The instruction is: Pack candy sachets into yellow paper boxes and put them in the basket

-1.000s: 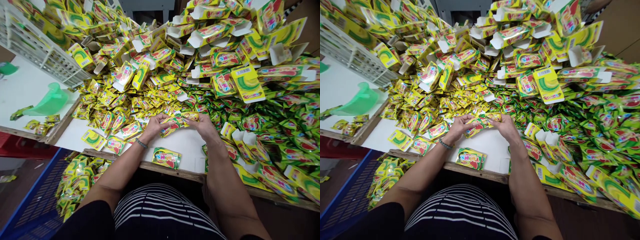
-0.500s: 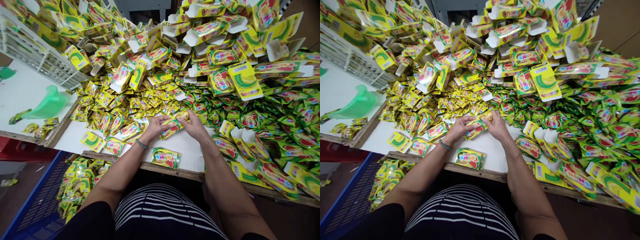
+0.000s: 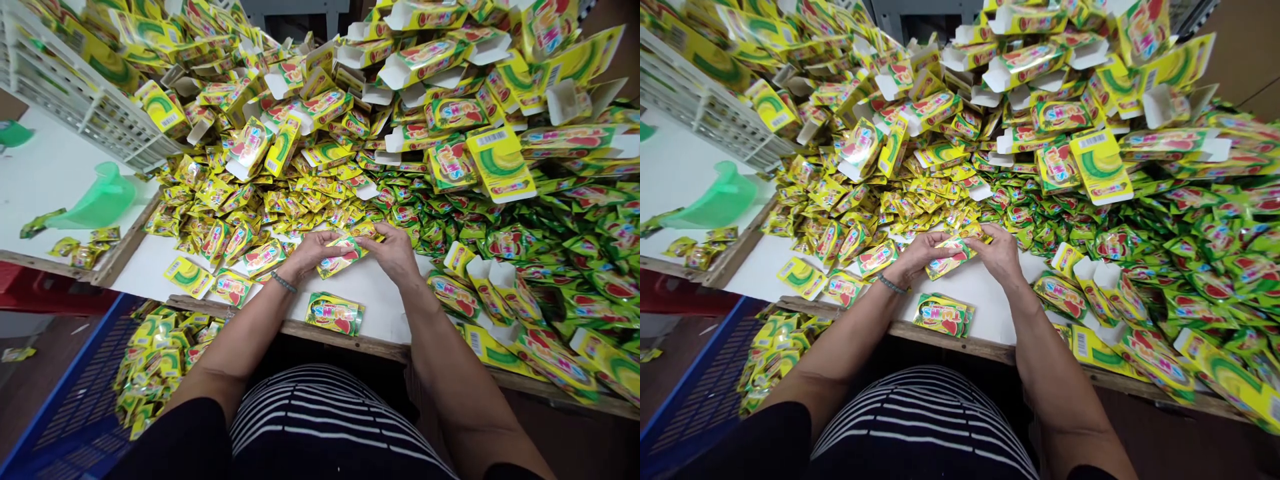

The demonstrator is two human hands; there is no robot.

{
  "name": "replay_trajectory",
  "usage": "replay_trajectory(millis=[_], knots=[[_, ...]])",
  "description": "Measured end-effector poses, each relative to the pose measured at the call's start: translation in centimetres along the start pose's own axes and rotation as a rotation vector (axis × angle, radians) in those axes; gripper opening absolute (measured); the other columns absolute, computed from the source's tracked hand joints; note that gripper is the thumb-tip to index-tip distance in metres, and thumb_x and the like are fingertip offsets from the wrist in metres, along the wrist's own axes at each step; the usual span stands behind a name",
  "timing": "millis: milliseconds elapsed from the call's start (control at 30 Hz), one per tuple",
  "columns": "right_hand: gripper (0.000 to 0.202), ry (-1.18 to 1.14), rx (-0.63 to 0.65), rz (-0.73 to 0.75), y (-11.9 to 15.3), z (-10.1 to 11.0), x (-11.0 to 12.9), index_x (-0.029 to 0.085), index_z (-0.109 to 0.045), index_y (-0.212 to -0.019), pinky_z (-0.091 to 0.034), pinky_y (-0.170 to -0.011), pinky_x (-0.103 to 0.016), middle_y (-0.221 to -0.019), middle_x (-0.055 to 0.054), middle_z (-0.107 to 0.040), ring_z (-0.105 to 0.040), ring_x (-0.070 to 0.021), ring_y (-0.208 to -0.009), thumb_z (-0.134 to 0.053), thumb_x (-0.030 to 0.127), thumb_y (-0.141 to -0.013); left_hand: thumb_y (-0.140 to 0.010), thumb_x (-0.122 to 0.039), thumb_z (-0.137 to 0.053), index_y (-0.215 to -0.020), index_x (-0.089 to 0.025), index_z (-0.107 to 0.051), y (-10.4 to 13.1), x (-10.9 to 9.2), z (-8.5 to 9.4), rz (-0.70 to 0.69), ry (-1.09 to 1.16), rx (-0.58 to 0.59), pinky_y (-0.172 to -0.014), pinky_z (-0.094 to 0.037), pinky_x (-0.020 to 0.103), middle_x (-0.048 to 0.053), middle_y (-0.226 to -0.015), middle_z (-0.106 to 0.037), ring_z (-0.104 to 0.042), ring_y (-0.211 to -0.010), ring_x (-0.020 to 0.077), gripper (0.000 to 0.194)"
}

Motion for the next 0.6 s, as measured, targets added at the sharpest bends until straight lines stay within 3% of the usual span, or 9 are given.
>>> replay_trajectory(millis=[100, 167, 300, 400, 600], knots=[[0.035, -0.182, 0.072, -0.057, 0.2, 0.0, -0.2, 0.022, -0.07, -0.094, -0.049, -0.077, -0.035, -0.086, -0.002, -0.07, -0.063, -0.0209, -0.083, -0.067, 0.051, -0.076, -0.044, -0.03, -0.091, -0.084, -0.011, -0.07, 0.1, -0.3, 0.0, -0.044, 0.052, -0.046, -0.064, -0.049, 0.023, 0.002, -0.073, -0.072, -0.064, -0.062, 0.0109, 0.048], [0.037, -0.218, 0.016, -0.062, 0.2, 0.4, -0.5, 0.023, -0.069, -0.097, -0.049, -0.077, -0.035, -0.086, -0.002, -0.07, -0.062, -0.02, -0.083, -0.065, 0.053, -0.077, -0.045, -0.031, -0.091, -0.087, -0.012, -0.071, 0.1, -0.5, 0.0, -0.079, 0.059, -0.059, -0.067, -0.05, 0.025, 0.002, -0.078, -0.072, -0.065, -0.065, 0.0117, 0.05], [0.034, 0.003, -0.105, -0.012, 0.1, 0.6, -0.6, 0.022, -0.07, -0.082, -0.047, -0.081, -0.038, -0.081, -0.003, -0.068, -0.059, -0.0217, -0.084, -0.072, 0.054, -0.07, -0.045, -0.029, -0.091, -0.088, -0.012, -0.071, 0.1, -0.5, 0.0, -0.089, 0.037, -0.035, -0.071, -0.052, 0.026, 0.003, -0.08, -0.073, -0.066, -0.067, 0.0121, 0.051], [0.034, 0.111, -0.139, 0.047, 0.3, 0.1, -0.4, 0.023, -0.072, -0.074, -0.042, -0.09, -0.043, -0.089, -0.005, -0.067, -0.056, -0.0241, -0.094, -0.067, 0.057, -0.074, -0.044, -0.027, -0.091, -0.088, -0.012, -0.071, 0.1, -0.4, -0.2, -0.103, 0.058, -0.02, -0.072, -0.052, 0.025, 0.002, -0.078, -0.073, -0.067, -0.068, 0.0118, 0.051], [0.048, 0.085, -0.013, 0.007, 1.1, -1.8, 0.1, 0.024, -0.071, -0.074, -0.037, -0.102, -0.047, -0.114, -0.008, -0.062, -0.048, -0.0267, -0.113, -0.044, 0.06, -0.089, -0.043, -0.027, -0.091, -0.088, -0.011, -0.07, 0.1, -0.2, -0.7, -0.117, 0.13, -0.06, -0.071, -0.052, 0.027, 0.002, -0.076, -0.072, -0.065, -0.065, 0.0125, 0.052]])
Point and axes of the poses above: each hand's wrist, its own y-axis away from the middle knuckle, its own z-axis out of the back of the hand, x = y × z, the point moved 4 cm from there along -y, towards the middle knuckle
